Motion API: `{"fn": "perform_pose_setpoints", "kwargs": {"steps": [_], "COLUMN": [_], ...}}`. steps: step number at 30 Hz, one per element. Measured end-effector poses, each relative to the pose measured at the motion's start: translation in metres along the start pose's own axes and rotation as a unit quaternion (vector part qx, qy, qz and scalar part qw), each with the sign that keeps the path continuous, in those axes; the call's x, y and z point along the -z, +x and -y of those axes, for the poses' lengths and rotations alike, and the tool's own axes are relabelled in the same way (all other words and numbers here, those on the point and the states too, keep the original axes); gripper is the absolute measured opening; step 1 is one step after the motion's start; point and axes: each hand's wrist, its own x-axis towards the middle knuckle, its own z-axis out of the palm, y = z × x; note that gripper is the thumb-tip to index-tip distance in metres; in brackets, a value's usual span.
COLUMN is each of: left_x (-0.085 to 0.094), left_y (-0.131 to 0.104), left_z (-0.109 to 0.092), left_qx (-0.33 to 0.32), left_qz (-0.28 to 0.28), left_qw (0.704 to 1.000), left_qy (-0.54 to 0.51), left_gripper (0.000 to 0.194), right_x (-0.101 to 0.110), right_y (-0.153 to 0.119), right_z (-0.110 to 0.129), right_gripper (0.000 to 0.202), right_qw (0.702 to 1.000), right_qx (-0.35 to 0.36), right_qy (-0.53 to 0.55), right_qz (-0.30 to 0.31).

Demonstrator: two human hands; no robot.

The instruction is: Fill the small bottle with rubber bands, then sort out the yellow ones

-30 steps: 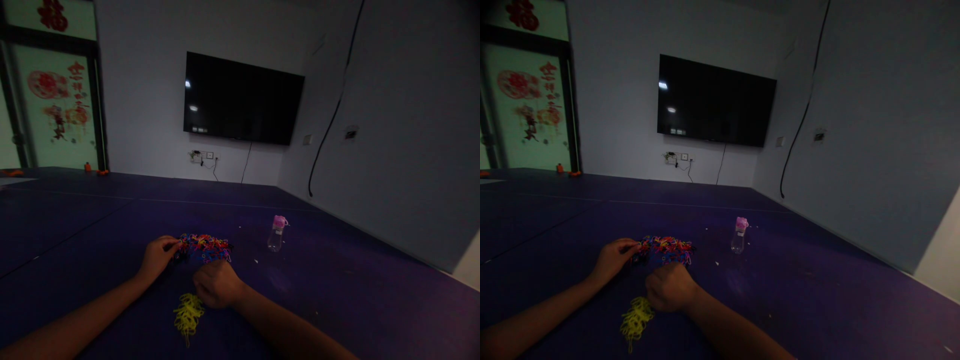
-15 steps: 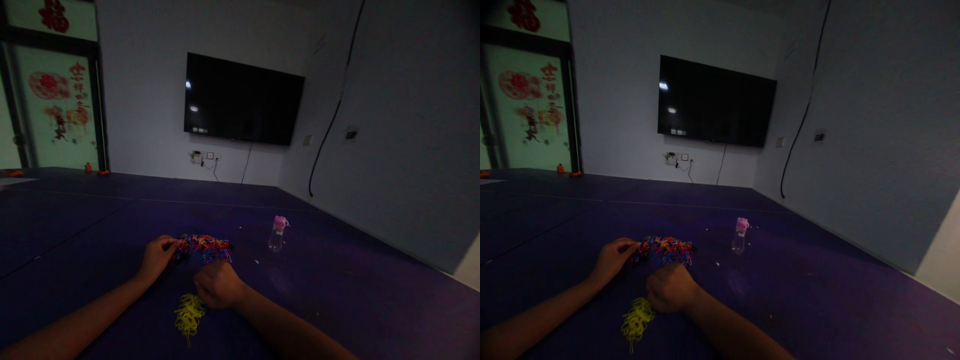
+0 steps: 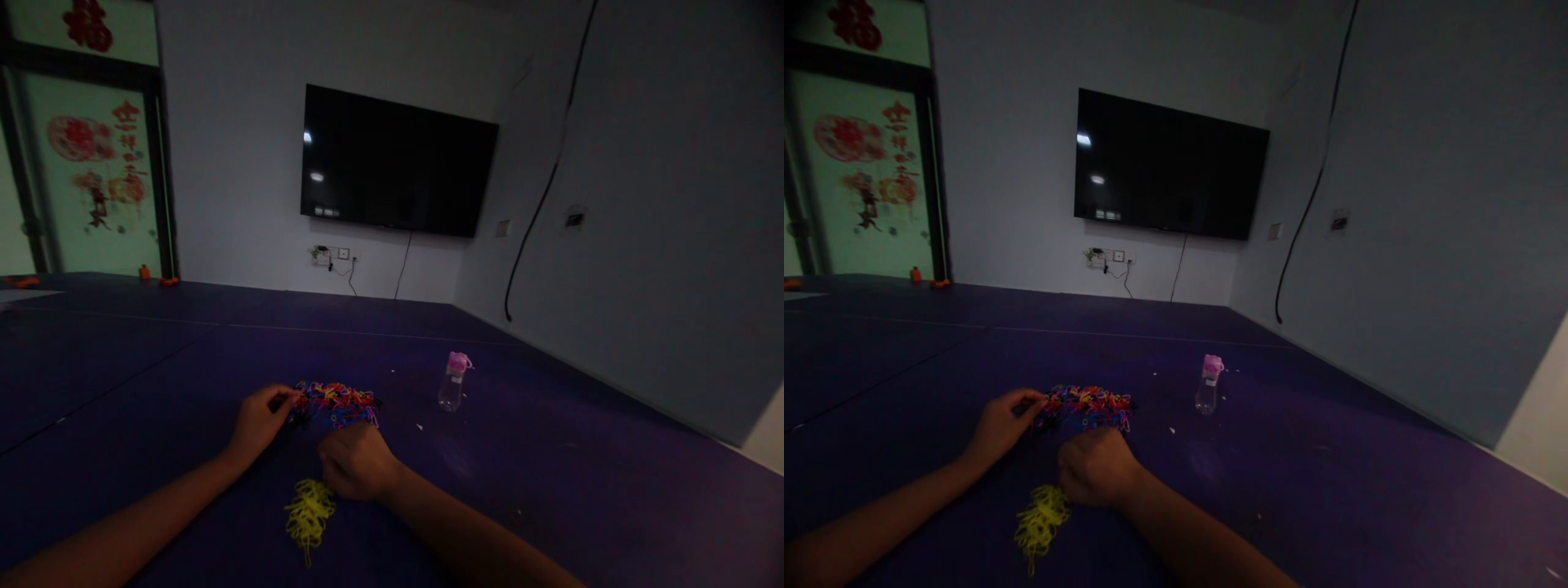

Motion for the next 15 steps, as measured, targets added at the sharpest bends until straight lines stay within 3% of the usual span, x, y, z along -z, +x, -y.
{"fn": "perform_pose_setpoints", "kwargs": {"steps": [5, 10, 15], "left_x": [-0.002, -0.002, -0.004], "left_y": [-0.013, -0.023, -0.023], "left_z": [-0.014, -0.024, -0.023], "left_qx": [-0.199, -0.388, -0.427], "left_qz": [0.057, 0.095, 0.091], "left_qw": [0.978, 0.916, 0.898], "left_qy": [0.01, 0.045, 0.054], "left_gripper": [0.016, 0.017, 0.016], "right_x": [0.004, 0.004, 0.002], "right_y": [0.002, 0.004, 0.002], "right_z": [0.0, 0.0, -0.001], "right_gripper": [0.03, 0.031, 0.027], "right_qw": [0.993, 0.989, 0.99], "right_qx": [-0.117, -0.147, -0.141], "right_qy": [0.003, 0.019, 0.013], "right_qz": [-0.016, 0.01, 0.009]}}
